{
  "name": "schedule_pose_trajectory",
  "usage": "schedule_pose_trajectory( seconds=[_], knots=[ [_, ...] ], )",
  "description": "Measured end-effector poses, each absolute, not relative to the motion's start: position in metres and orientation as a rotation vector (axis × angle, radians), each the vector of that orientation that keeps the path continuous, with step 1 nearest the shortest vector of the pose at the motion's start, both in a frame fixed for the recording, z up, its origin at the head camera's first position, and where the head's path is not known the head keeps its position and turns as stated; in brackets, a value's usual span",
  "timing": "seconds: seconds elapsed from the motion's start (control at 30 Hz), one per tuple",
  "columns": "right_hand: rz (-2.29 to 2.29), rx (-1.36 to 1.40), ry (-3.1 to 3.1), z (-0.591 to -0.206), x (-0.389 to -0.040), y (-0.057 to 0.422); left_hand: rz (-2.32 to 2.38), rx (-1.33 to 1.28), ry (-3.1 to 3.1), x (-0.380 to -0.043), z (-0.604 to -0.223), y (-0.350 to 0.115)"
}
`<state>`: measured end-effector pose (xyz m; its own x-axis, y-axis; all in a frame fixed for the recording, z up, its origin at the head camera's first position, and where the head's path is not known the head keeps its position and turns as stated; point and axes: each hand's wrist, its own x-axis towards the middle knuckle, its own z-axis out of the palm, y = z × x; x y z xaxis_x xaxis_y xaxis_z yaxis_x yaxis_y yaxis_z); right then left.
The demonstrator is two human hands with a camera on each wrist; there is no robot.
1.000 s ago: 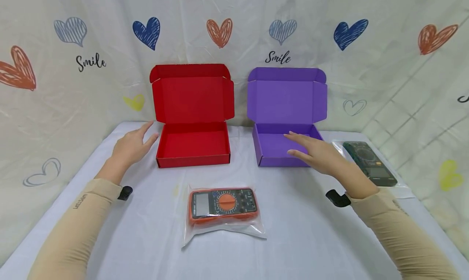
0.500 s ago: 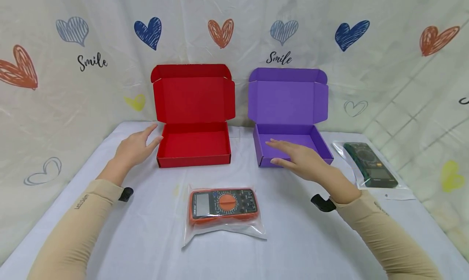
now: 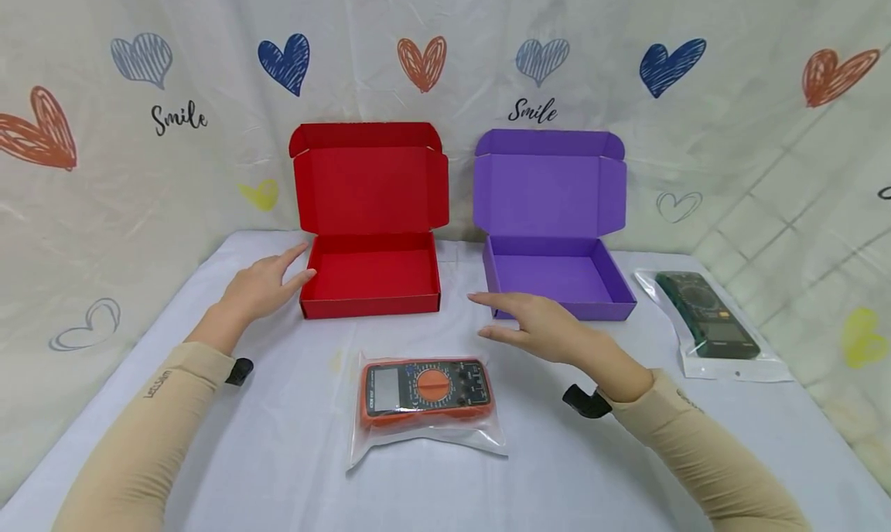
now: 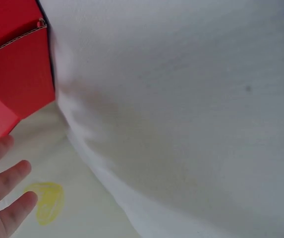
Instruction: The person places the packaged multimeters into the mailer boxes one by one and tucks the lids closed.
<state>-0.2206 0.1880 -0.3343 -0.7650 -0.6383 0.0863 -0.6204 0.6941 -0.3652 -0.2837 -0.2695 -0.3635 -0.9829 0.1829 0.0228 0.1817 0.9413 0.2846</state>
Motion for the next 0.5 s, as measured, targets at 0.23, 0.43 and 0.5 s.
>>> schedule_pose_trajectory(
  seconds=[0.23,0.43,0.5],
  knots=[
    [-0.581,-1.132,2.726,-0.345,-0.210,0.168,0.422,0.319,3.061,-0.283,-0.366,-0.269],
    [-0.568,-1.313,2.648,-0.355,-0.202,0.150,0.446,0.323,3.029,-0.283,-0.368,-0.270],
    [-0.560,-1.330,2.635,-0.357,-0.199,0.144,0.454,0.321,3.013,-0.283,-0.370,-0.271]
  ],
)
